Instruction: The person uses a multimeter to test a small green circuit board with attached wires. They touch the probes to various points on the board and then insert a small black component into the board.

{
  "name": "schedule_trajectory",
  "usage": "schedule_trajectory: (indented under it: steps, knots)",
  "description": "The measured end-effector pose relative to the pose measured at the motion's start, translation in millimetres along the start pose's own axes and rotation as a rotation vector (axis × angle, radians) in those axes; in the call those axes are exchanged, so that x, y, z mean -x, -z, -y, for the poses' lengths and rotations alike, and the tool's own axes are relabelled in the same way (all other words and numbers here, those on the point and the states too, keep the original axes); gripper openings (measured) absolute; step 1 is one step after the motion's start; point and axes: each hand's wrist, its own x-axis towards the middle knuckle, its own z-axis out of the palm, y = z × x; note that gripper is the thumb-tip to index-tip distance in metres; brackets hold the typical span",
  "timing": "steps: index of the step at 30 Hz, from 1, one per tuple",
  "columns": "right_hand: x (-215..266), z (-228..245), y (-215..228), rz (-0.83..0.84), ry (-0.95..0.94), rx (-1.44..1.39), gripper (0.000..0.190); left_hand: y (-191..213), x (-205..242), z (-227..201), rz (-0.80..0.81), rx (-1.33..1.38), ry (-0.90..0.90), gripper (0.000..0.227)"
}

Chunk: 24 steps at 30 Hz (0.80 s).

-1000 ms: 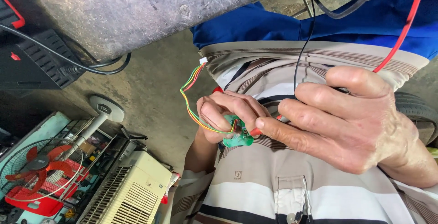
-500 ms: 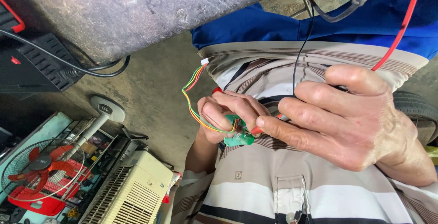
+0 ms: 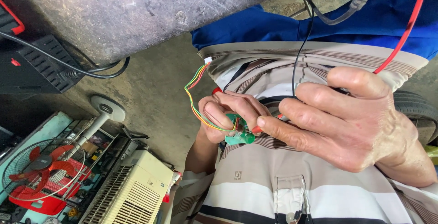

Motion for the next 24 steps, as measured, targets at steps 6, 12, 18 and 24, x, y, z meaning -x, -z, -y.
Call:
schedule_trajectory:
  steps: [6,12,18,24]
  knots:
    - [1,0,1,0.004,-0.002,0.01,0.018,-1,-2,1,0.012,0.016,0.001,0.023]
    - [3,0,1,0.005,-0.006,0.0,0.016,1,-1,4,0.032,0.029,0.002,0.028]
    - [10,5,-9,-0.032,-0.008,-0.037,0.014,5,-5,8,0.093,0.018,-0.064,0.023]
    - [37,7,-39,-0.193,-0.406,-0.411,0.054,2,0,10,-0.02,-0.065,-0.248,0.027]
